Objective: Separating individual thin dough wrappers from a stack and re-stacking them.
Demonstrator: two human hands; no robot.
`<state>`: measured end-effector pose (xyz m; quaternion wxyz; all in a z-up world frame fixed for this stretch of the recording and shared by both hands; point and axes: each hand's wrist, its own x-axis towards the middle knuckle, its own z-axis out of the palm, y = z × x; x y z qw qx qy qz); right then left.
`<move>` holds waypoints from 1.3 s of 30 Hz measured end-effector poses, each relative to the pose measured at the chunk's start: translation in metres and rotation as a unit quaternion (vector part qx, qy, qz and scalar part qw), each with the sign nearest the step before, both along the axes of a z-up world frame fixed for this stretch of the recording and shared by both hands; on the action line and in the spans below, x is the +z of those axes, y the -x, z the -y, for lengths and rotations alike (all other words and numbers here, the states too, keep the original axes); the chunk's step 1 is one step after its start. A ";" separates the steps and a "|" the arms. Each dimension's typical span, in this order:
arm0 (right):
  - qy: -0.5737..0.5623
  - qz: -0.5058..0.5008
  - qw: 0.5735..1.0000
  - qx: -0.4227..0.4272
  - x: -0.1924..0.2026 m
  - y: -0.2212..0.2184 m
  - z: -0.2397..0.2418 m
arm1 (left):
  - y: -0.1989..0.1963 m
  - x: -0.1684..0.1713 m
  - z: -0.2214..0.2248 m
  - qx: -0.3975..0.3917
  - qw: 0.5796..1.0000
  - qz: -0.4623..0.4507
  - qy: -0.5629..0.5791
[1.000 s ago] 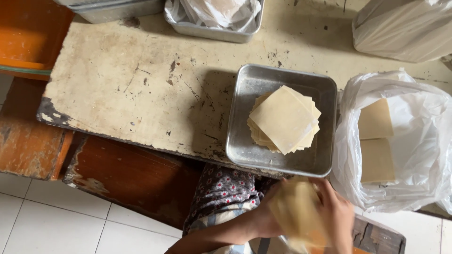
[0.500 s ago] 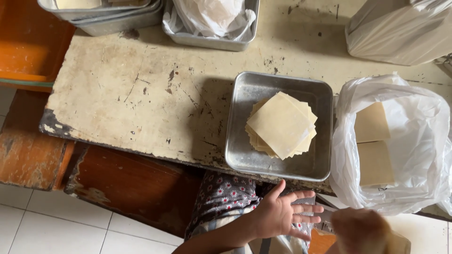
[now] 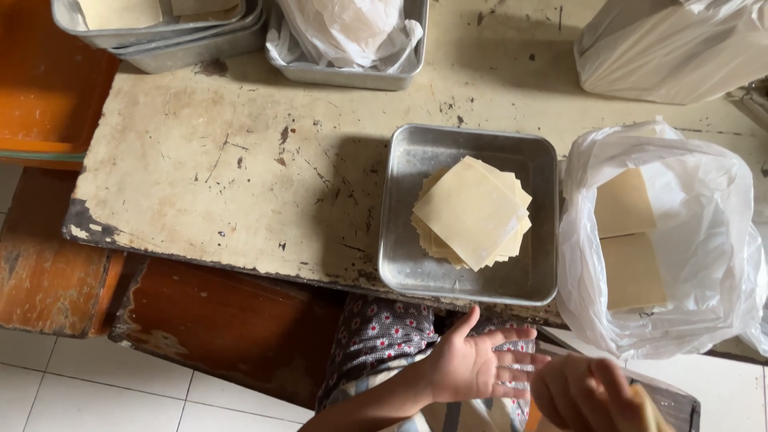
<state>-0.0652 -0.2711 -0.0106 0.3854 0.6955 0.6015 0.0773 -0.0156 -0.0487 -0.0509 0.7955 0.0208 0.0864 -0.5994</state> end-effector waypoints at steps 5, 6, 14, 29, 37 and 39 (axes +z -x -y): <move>-0.359 -0.079 0.825 -0.430 0.036 -0.022 -0.059 | -0.003 -0.009 0.006 0.042 0.962 -0.202 0.179; -0.357 -0.080 0.825 -0.431 0.039 -0.027 -0.064 | -0.004 -0.002 0.003 0.040 0.962 -0.204 0.179; -0.553 -0.223 0.593 -0.541 0.014 -0.053 -0.071 | -0.007 0.001 -0.004 0.093 0.989 -0.015 0.116; -0.686 -0.248 0.573 -0.373 0.028 -0.012 -0.096 | 0.002 -0.017 -0.009 0.149 0.979 0.068 0.125; -0.695 -0.268 0.549 -0.380 0.023 -0.002 -0.115 | 0.001 0.003 -0.007 0.189 0.966 0.167 -0.065; -0.704 -0.274 0.533 -0.382 0.023 -0.003 -0.115 | 0.000 0.006 -0.009 0.180 0.967 0.170 -0.065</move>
